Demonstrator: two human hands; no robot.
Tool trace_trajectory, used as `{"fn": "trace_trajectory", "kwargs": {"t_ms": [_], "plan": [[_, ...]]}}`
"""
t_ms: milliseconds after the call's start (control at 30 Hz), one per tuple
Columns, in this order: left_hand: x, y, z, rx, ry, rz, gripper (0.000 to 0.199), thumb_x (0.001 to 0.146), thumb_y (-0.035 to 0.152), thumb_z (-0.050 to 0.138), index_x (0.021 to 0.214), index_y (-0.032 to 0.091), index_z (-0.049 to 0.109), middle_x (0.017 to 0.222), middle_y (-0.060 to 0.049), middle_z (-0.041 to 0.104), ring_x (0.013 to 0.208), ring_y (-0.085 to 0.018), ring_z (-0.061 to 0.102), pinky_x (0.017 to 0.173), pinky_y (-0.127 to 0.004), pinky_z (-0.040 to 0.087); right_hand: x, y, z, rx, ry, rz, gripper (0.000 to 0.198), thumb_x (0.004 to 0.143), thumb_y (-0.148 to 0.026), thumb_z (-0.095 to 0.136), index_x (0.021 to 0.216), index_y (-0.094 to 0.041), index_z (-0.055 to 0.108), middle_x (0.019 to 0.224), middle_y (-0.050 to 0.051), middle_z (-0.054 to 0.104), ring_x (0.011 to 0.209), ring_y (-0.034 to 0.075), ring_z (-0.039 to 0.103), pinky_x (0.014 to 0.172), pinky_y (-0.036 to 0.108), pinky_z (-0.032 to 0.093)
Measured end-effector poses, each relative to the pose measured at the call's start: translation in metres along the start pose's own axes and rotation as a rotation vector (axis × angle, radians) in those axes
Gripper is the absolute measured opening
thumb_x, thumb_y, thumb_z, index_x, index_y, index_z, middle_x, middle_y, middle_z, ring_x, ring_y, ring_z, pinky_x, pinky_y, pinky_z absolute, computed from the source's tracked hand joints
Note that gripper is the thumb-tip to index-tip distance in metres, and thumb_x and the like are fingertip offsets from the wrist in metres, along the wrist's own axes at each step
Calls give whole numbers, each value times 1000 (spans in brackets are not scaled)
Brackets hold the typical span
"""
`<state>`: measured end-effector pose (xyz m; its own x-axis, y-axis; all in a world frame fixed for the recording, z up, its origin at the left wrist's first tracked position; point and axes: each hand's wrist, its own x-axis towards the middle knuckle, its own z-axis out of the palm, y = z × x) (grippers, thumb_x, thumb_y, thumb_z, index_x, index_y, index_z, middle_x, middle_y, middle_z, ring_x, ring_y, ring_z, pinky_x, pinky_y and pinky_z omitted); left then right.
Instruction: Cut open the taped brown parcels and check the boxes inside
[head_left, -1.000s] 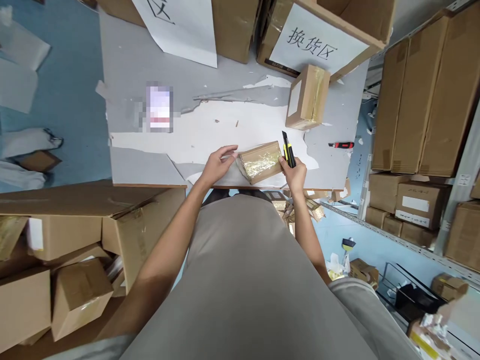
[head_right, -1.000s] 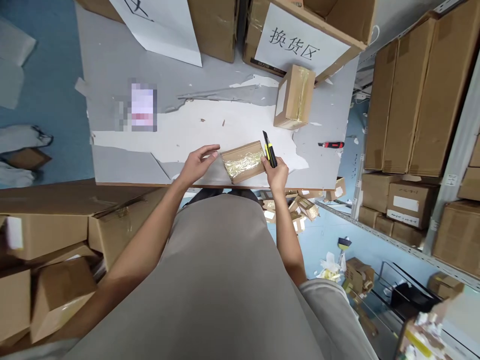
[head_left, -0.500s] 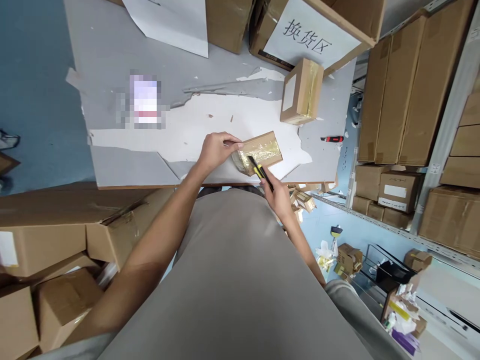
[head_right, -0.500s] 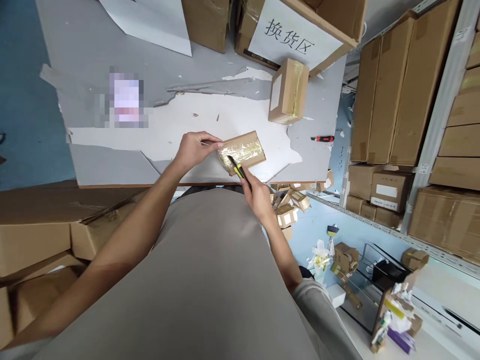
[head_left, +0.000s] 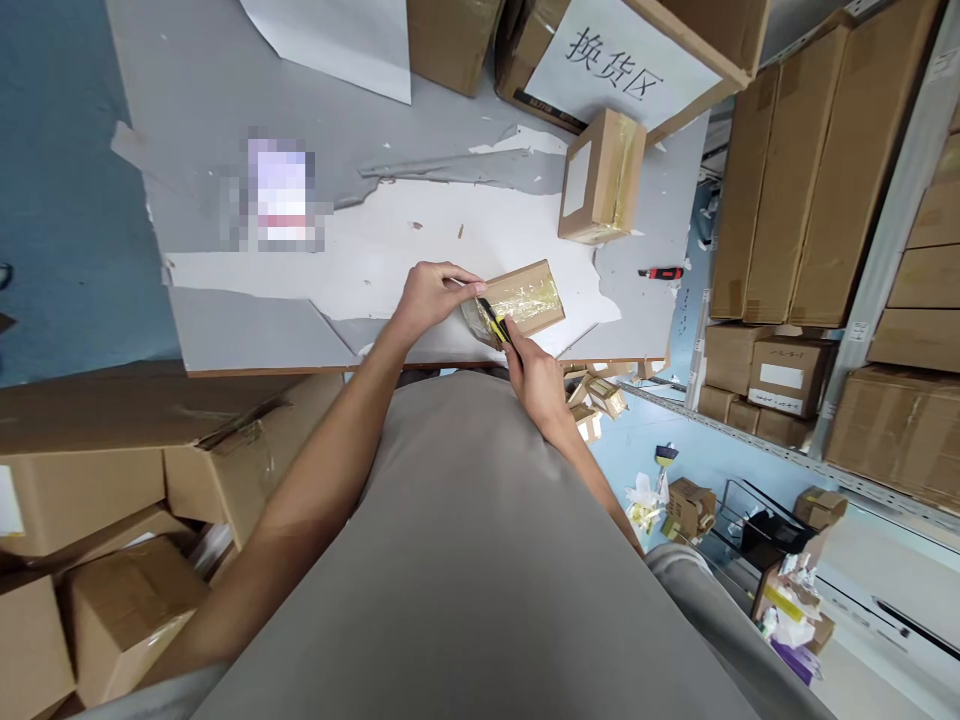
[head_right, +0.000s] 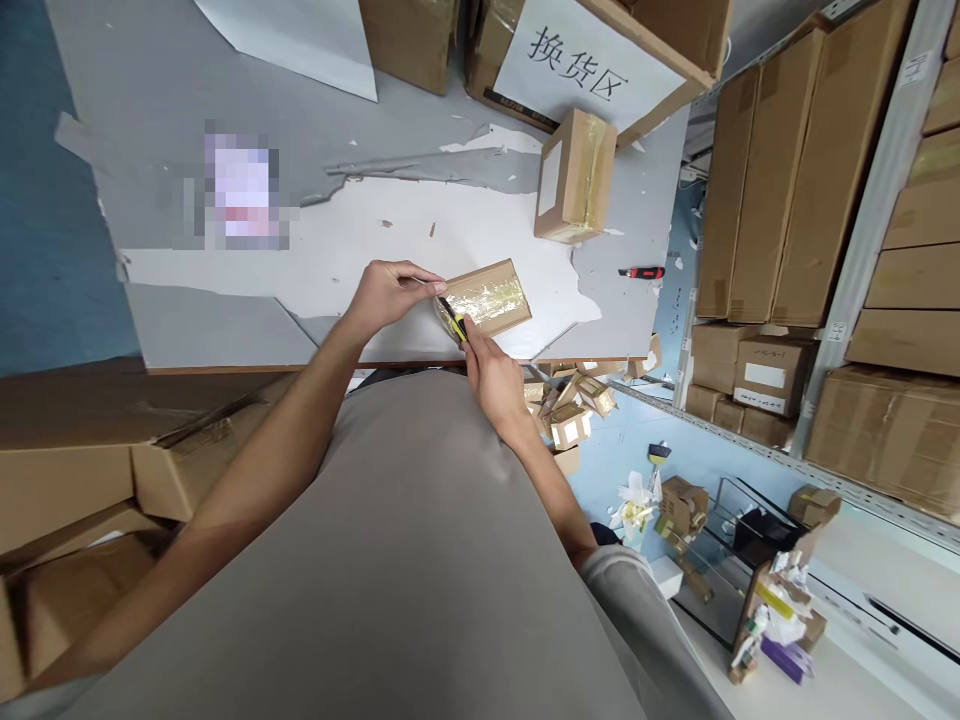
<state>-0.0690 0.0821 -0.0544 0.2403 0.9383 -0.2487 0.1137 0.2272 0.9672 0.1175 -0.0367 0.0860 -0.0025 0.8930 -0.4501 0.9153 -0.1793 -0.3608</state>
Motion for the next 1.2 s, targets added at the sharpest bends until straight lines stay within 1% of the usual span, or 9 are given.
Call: {"fn": "trace_trajectory", "kwargs": {"t_ms": [200, 400, 467, 533, 667, 800, 900, 1000, 1200], "plan": [[1, 0, 0, -2, 8, -38, 36, 86, 52, 95, 103, 21, 94, 105, -9, 89, 104, -30, 83, 99, -39, 66, -2, -4, -4, -90, -39, 28, 60, 123, -34, 38, 181, -23, 46, 139, 13, 83, 117, 30, 82, 102, 37, 62], [0, 2, 3, -67, 12, -86, 38, 80, 51, 100, 99, 18, 94, 99, -10, 89, 101, -32, 83, 99, -42, 67, -2, -13, -14, -188, -112, 38, 61, 124, -32, 36, 185, -30, 40, 138, 12, 82, 114, 30, 82, 101, 39, 63], [-1, 2, 4, -77, 3, -99, 38, 78, 51, 102, 97, 18, 93, 98, -10, 88, 99, -32, 83, 98, -43, 67, -1, -21, -17, -272, -161, 62, 63, 123, -28, 36, 186, -31, 36, 136, 14, 82, 110, 31, 83, 100, 40, 64], [-2, 3, 5, -71, 8, -100, 38, 78, 51, 102, 96, 19, 93, 98, -10, 89, 98, -32, 83, 97, -43, 67, 1, -32, -19, -372, -208, 83, 69, 120, -20, 37, 188, -30, 31, 135, 16, 81, 105, 30, 83, 97, 42, 65], [-9, 5, 10, -16, 91, -62, 32, 82, 48, 97, 96, 20, 94, 100, -9, 89, 98, -30, 84, 96, -40, 67, 2, -49, -24, -478, -281, 78, 82, 112, -6, 36, 190, -27, 22, 136, 21, 78, 105, 30, 84, 94, 41, 66], [-21, 8, 19, 60, 149, -44, 24, 89, 44, 90, 98, 22, 94, 103, -7, 90, 95, -27, 83, 91, -36, 67, -5, -54, -34, -499, -327, 76, 81, 114, -10, 40, 190, -24, 17, 130, 23, 79, 105, 31, 84, 91, 41, 67], [-27, 8, 22, 124, 167, -43, 21, 91, 42, 88, 100, 23, 93, 104, -6, 90, 94, -25, 82, 89, -35, 65, -5, -55, -36, -490, -346, 86, 79, 117, -19, 48, 190, -25, 18, 129, 24, 79, 106, 33, 85, 93, 44, 66], [-28, 7, 21, 148, 175, -52, 21, 91, 40, 88, 101, 23, 93, 103, -6, 89, 94, -25, 81, 90, -35, 64, -1, -56, -33, -466, -357, 74, 77, 118, -23, 50, 189, -25, 22, 131, 24, 78, 107, 33, 85, 94, 45, 66], [-34, 12, 29, 166, 221, -36, 19, 93, 39, 86, 100, 23, 93, 105, -5, 89, 93, -24, 80, 91, -36, 64, -3, -54, -32, -450, -357, 85, 75, 116, -12, 45, 188, -20, 27, 129, 24, 81, 108, 32, 85, 92, 41, 67]]}}
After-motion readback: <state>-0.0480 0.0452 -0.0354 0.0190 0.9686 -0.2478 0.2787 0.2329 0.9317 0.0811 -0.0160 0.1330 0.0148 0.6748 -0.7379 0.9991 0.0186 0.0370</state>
